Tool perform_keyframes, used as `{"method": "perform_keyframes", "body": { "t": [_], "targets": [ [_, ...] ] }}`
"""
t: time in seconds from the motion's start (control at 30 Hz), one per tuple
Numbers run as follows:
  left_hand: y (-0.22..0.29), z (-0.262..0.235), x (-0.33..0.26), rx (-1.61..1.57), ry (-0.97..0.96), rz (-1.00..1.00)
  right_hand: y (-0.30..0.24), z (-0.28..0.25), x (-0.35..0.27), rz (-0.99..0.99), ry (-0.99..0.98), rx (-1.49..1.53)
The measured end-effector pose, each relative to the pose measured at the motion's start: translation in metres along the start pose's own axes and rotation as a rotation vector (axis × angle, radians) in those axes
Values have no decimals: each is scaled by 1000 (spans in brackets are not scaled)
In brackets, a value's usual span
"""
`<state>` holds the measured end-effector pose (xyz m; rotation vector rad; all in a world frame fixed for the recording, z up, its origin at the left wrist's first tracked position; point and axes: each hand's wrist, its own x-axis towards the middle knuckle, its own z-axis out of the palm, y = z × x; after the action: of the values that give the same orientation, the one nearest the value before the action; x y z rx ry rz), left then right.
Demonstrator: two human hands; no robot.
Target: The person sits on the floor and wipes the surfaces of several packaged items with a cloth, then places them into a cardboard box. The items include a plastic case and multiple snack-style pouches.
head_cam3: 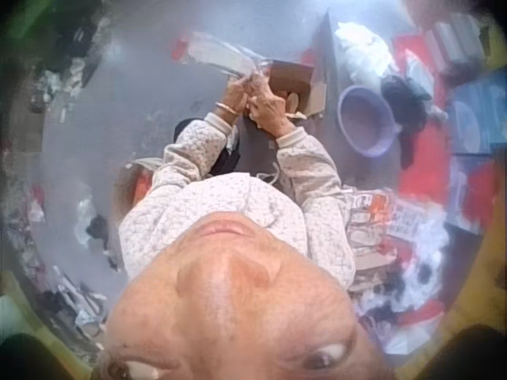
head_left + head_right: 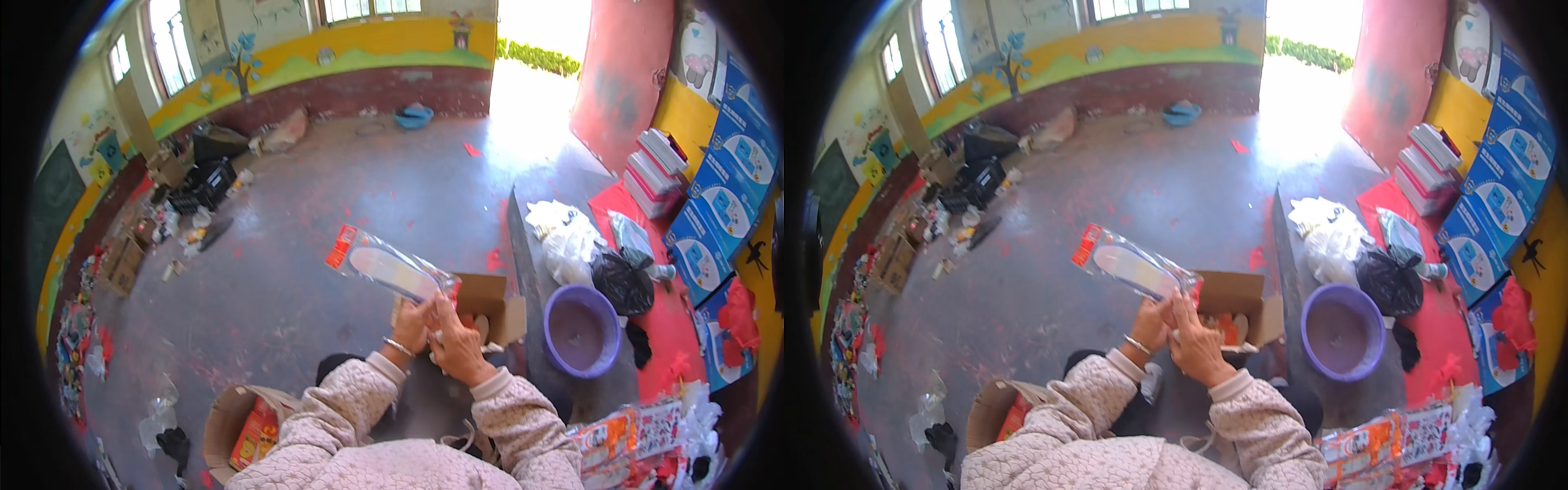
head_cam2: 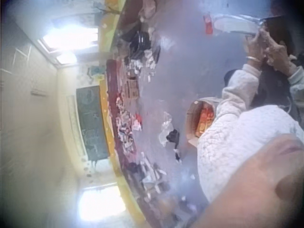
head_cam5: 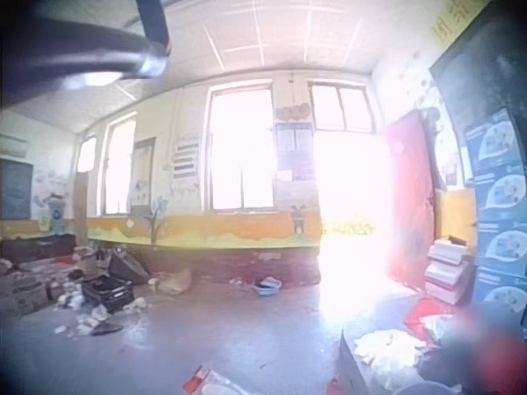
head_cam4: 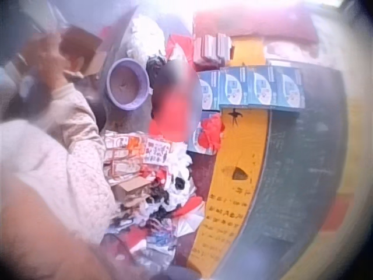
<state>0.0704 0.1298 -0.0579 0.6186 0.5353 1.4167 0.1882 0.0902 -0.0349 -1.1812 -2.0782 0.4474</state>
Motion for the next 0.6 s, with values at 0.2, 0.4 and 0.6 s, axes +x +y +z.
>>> {"method": "perform_keyframes", "body": {
  "t": [0.2, 0.4, 0.6],
  "targets": [
    [2, 0, -4, 227, -113, 80, -4, -14, -2, 38, 129, 397],
    [7, 5, -3, 477, -250, 55, 32, -42, 4, 450, 281, 682],
    [12, -1, -12, 591, -361, -177, 48, -69, 4, 410, -130, 755]
  ]
}}
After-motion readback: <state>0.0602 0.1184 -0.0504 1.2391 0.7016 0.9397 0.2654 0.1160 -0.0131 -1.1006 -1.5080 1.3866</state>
